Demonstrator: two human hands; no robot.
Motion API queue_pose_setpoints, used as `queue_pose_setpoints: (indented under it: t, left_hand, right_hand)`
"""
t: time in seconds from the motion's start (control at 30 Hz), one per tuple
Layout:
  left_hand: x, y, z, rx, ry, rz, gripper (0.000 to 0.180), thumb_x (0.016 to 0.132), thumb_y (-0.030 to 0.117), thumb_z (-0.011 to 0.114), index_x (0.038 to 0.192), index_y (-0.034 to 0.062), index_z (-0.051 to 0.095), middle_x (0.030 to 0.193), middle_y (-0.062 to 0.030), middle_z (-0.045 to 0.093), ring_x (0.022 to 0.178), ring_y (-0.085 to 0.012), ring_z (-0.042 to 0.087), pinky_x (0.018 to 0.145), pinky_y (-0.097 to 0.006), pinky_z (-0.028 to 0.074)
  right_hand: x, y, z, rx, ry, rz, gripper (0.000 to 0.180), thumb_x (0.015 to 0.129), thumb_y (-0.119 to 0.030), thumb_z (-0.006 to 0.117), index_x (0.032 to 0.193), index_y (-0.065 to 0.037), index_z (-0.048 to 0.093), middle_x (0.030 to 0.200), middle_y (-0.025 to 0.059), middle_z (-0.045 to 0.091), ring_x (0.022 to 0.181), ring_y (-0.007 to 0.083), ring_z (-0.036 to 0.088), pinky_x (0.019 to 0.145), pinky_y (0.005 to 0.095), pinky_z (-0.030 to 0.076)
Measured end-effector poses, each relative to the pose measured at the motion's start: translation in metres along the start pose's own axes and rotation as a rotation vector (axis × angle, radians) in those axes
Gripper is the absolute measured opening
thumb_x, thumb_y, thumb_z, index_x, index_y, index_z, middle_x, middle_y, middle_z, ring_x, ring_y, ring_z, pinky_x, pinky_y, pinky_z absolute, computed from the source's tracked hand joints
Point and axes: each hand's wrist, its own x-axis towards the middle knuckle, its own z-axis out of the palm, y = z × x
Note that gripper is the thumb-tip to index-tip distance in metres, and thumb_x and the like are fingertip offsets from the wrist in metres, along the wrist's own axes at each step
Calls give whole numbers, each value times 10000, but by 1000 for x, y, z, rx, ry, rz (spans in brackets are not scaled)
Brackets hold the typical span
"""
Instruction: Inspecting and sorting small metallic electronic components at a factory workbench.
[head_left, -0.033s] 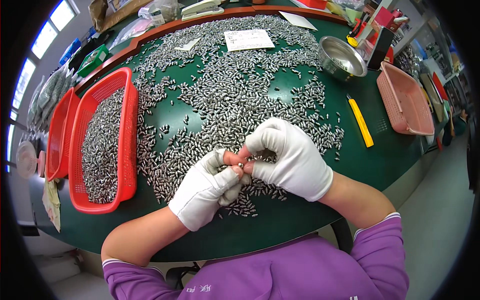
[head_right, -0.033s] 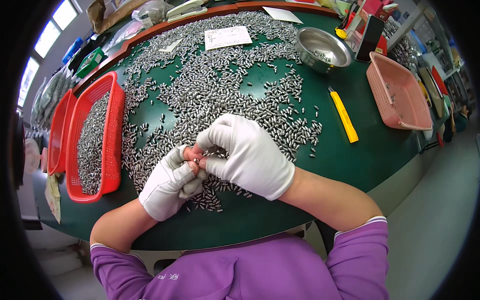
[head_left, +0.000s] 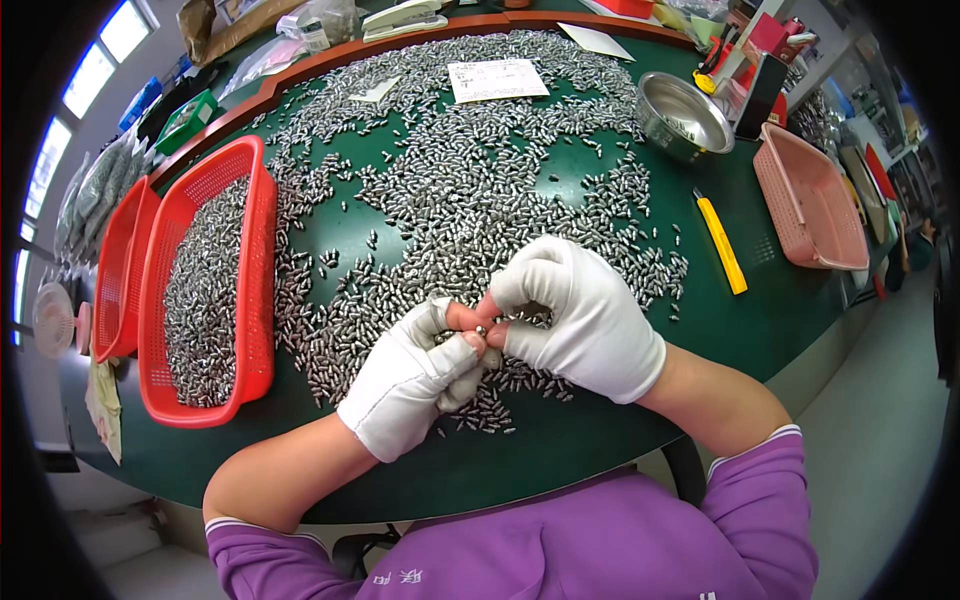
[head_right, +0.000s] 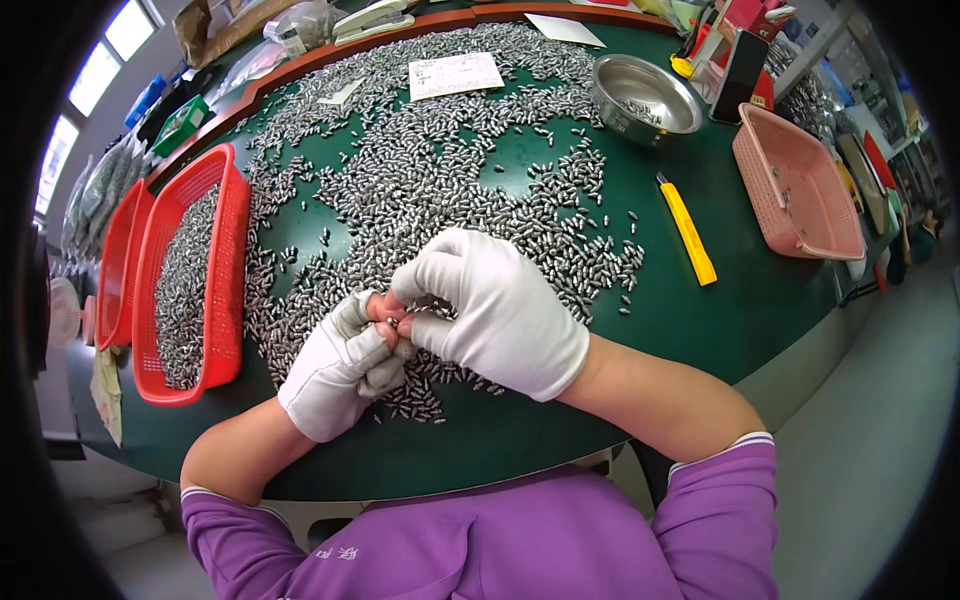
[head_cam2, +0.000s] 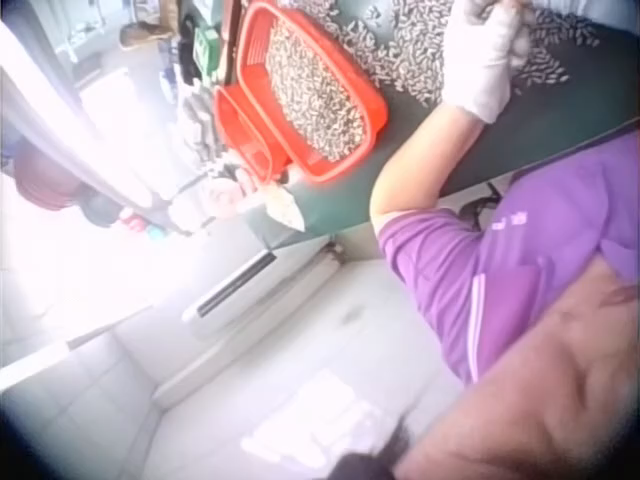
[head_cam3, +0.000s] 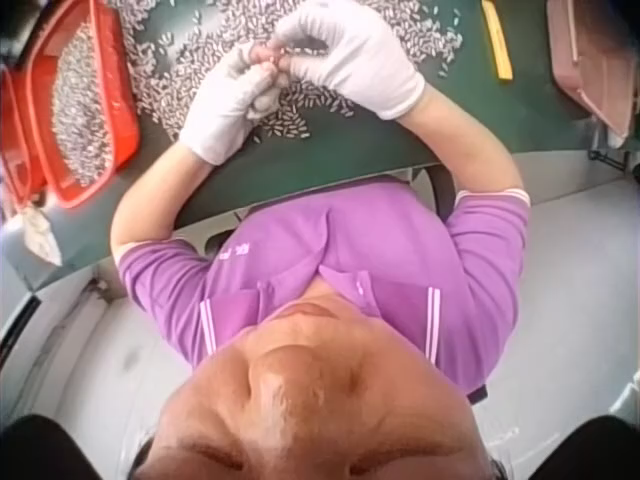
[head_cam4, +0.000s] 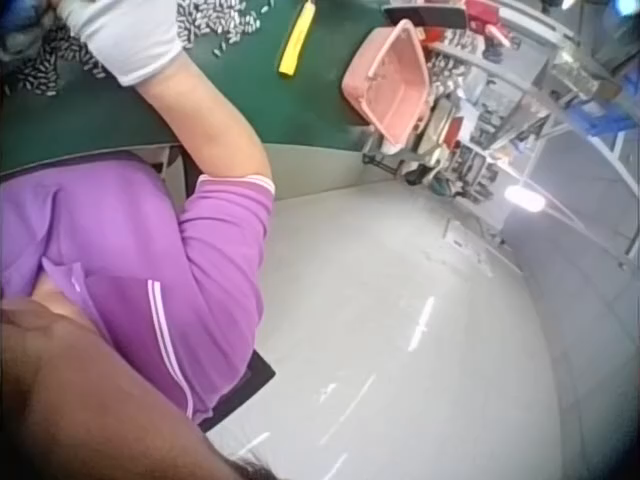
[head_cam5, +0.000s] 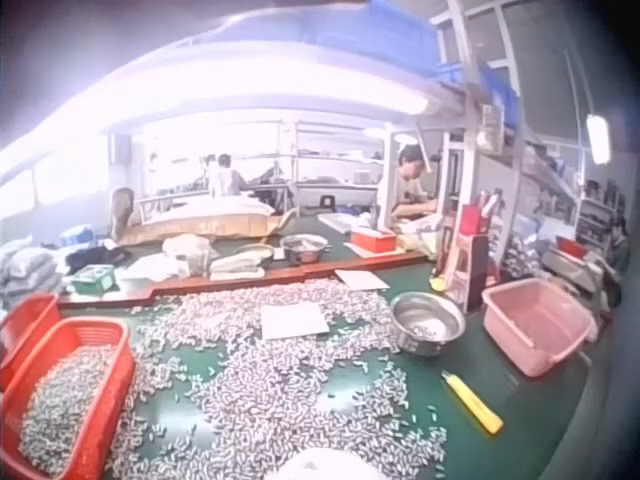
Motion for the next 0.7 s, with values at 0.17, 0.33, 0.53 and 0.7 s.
queue_pose_setpoints:
  t: [0.17, 0.33, 0.53, 0.7]
  left_hand:
    - [1, 0, 2, 22, 10, -7, 173, 919, 226, 661, 997, 123, 545, 837, -17, 573, 546, -60, 385, 499, -201, 302]
    - [1, -2, 0, 19, -21, 18, 178, 918, 238, 665, 986, 132, 540, 816, -28, 545, 548, -58, 372, 497, -194, 293]
    - [1, -3, 2, 3, -12, 43, 179, 925, 241, 654, 1002, 127, 540, 840, -41, 548, 543, -55, 359, 494, -193, 293]
    - [3, -2, 2, 5, -3, 36, 182, 932, 245, 643, 1009, 115, 543, 863, -38, 567, 539, -56, 357, 495, -198, 296]
  right_hand:
    - [1, 2, -3, -120, -14, -153, 247, 645, -6, 800, 828, -104, 668, 777, 45, 624, 721, 236, 605, 632, 337, 495]
    - [3, 1, -11, -252, -40, -157, 231, 631, -30, 800, 793, -102, 652, 776, 55, 618, 717, 256, 606, 606, 349, 480]
    - [5, 24, -21, -705, -106, 45, 193, 720, -176, 753, 882, -94, 690, 942, 79, 645, 870, 284, 618, 769, 392, 502]
    - [7, 27, -17, -678, -134, 1, 128, 749, -166, 715, 854, -99, 682, 859, 66, 639, 831, 274, 618, 752, 388, 502]
